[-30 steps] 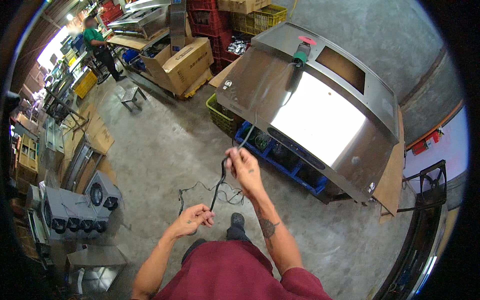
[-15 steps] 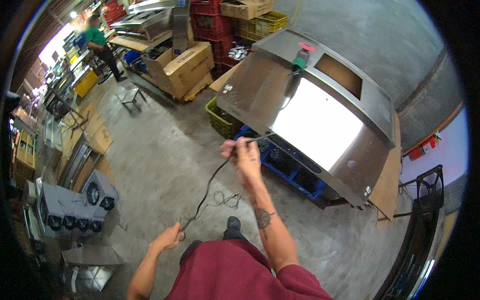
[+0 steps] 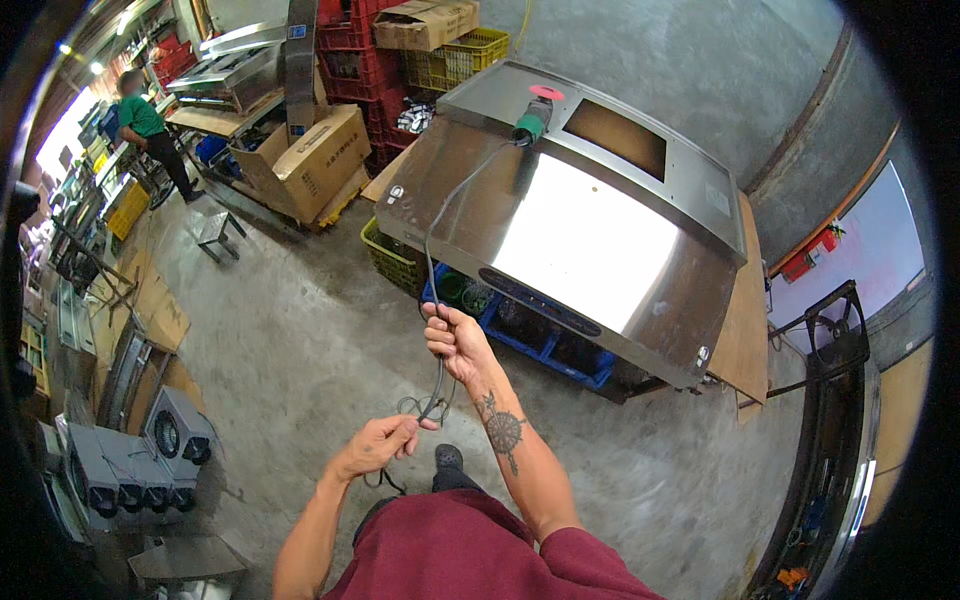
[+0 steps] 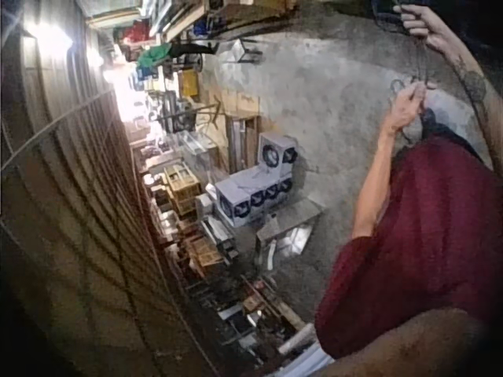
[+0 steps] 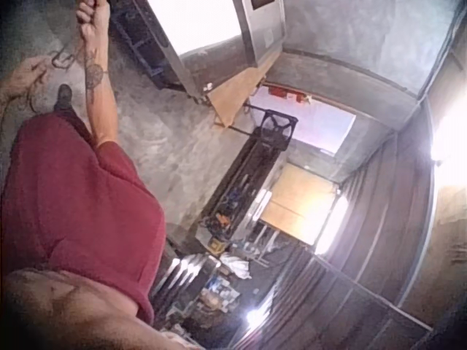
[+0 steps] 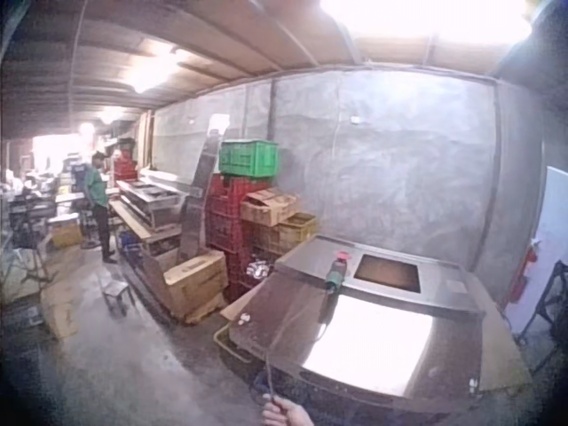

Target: The person carries a stainless steel range hood to a workbench, then uses an angle grinder with different polishing pads to smooth and polish the metal surface. The person changes pads and continues polishing different areas of the hood.

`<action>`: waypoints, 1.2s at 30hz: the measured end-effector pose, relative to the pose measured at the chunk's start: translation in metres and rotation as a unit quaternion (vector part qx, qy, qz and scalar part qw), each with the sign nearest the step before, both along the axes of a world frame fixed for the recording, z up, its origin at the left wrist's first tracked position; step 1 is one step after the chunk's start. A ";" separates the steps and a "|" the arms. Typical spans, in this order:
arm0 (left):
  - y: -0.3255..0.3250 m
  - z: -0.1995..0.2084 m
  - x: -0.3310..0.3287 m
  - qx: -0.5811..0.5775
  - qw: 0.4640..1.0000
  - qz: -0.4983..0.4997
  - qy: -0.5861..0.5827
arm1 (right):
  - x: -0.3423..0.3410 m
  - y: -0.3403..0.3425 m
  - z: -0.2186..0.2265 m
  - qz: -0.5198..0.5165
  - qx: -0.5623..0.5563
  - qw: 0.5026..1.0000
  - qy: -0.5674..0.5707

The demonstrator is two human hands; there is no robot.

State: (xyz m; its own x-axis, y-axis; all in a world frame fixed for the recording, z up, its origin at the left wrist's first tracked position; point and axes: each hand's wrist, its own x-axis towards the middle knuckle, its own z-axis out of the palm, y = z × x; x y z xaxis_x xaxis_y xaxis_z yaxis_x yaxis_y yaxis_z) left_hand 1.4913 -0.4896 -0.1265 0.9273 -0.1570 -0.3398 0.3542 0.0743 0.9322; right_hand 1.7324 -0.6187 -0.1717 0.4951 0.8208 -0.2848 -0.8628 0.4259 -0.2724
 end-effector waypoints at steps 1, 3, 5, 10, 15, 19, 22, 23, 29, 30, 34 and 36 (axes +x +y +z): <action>-0.002 0.000 0.000 0.094 0.995 0.017 0.017 | -0.001 0.005 0.007 -0.011 -0.112 0.992 -0.060; -0.009 0.001 -0.001 0.279 0.958 0.051 0.050 | -0.002 0.008 0.001 -0.024 -0.289 0.934 -0.208; -0.013 -0.026 -0.009 0.323 0.937 0.130 0.027 | -0.010 0.022 0.011 -0.040 -0.356 0.877 -0.322; -0.005 -0.132 -0.012 0.259 0.922 0.280 0.067 | -0.013 0.064 -0.007 -0.170 -0.288 0.886 -0.320; 0.018 -0.098 0.005 0.048 0.892 0.445 -0.069 | -0.018 0.062 0.012 -0.175 0.165 0.970 0.040; 0.021 -0.023 -0.008 0.192 0.956 0.209 -0.074 | 0.024 0.033 -0.009 -0.084 0.248 0.963 0.065; 0.016 -0.003 -0.016 0.148 0.988 0.037 -0.004 | 0.046 0.012 0.009 -0.032 0.235 0.971 0.021; 0.012 -0.004 -0.017 0.102 0.995 -0.008 0.014 | 0.049 0.007 0.013 -0.026 0.245 0.969 0.005; 0.000 -0.023 -0.007 0.209 0.973 0.097 0.016 | -0.001 0.031 0.015 -0.199 -0.128 0.968 -0.081; -0.008 -0.028 -0.004 0.254 0.960 0.115 0.005 | -0.020 0.038 -0.001 -0.221 -0.234 0.933 -0.161; -0.014 -0.043 -0.008 0.430 0.888 0.114 -0.118 | -0.125 0.063 -0.053 -0.314 -0.505 0.732 -0.332; -0.020 -0.035 -0.021 0.424 0.889 0.095 -0.147 | -0.149 0.058 -0.035 -0.263 -0.407 0.835 -0.263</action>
State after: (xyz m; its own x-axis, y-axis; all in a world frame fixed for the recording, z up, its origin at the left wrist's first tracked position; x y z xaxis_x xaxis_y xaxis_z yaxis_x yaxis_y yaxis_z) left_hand 1.4705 -0.5093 -0.1613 0.9780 0.2088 -0.0002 0.1425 -0.6666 0.7317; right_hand 1.5833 -0.5612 -0.2066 0.9578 0.0922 -0.2722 -0.2855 0.1977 -0.9377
